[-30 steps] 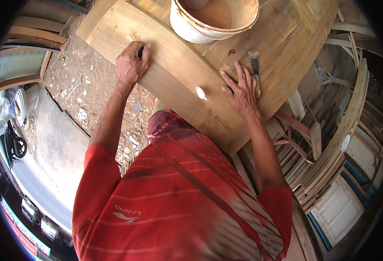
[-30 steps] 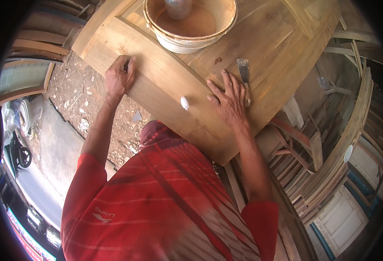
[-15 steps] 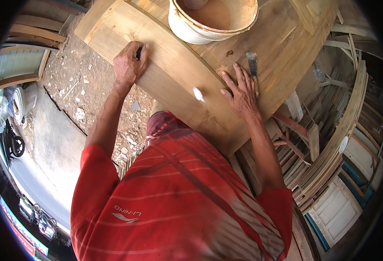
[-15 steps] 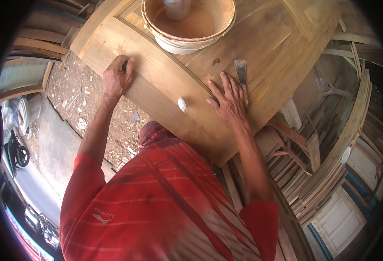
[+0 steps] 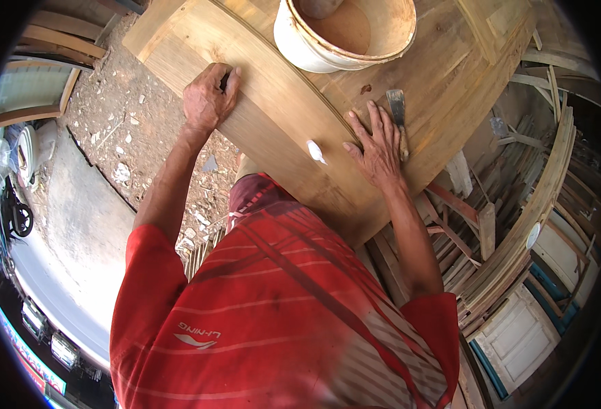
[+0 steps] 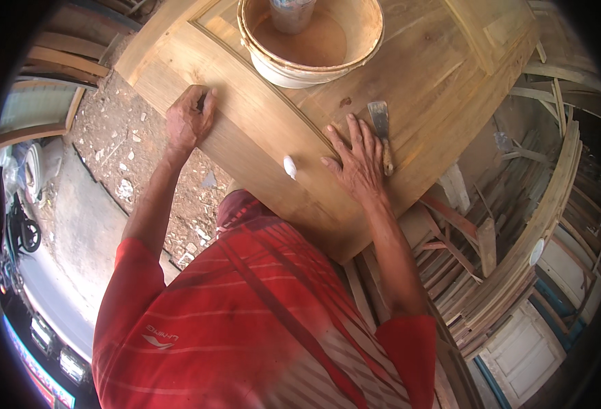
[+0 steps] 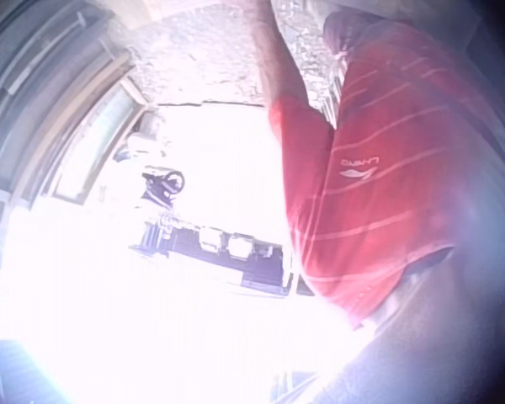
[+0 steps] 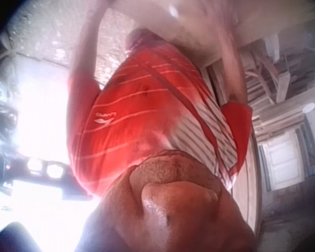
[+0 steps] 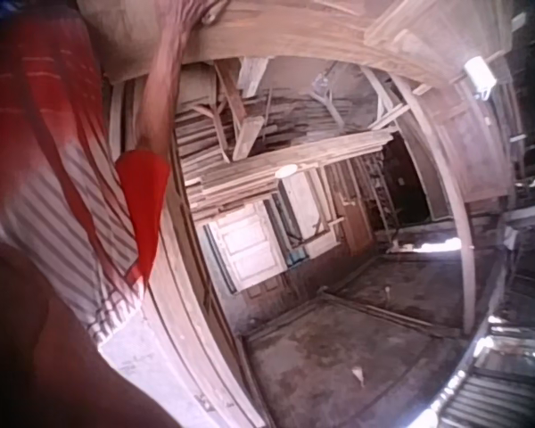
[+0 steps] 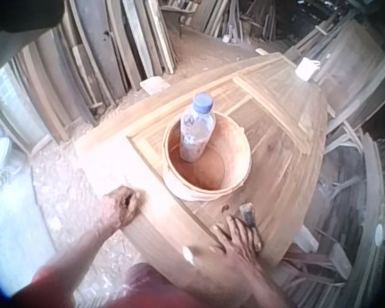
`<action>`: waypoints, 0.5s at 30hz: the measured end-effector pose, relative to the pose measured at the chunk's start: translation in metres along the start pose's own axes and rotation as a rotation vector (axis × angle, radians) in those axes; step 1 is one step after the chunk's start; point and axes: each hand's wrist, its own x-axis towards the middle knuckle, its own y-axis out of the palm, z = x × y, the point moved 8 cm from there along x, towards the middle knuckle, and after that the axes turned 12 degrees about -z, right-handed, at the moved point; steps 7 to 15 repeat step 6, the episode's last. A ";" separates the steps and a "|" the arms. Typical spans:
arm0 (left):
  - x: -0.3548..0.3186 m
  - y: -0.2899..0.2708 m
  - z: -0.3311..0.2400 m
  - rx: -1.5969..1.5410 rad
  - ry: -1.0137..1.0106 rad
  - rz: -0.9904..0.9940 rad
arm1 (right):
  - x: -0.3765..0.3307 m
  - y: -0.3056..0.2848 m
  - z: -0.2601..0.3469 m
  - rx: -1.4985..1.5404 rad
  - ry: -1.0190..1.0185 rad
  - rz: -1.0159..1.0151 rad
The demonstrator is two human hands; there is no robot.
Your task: The person applies glue from a bottle onto a wooden door, rubs sawdust onto the glued areas by hand to fill gaps, and scrapes the surface using a putty knife.
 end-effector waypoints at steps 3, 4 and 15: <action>0.002 0.002 -0.001 -0.033 0.016 -0.001 | -0.006 -0.002 0.000 -0.005 0.011 -0.001; 0.000 0.002 -0.001 -0.035 0.013 0.002 | -0.007 -0.002 -0.001 -0.006 0.012 0.003; 0.003 0.001 0.001 0.028 0.012 0.007 | 0.005 0.002 -0.003 0.022 -0.004 -0.031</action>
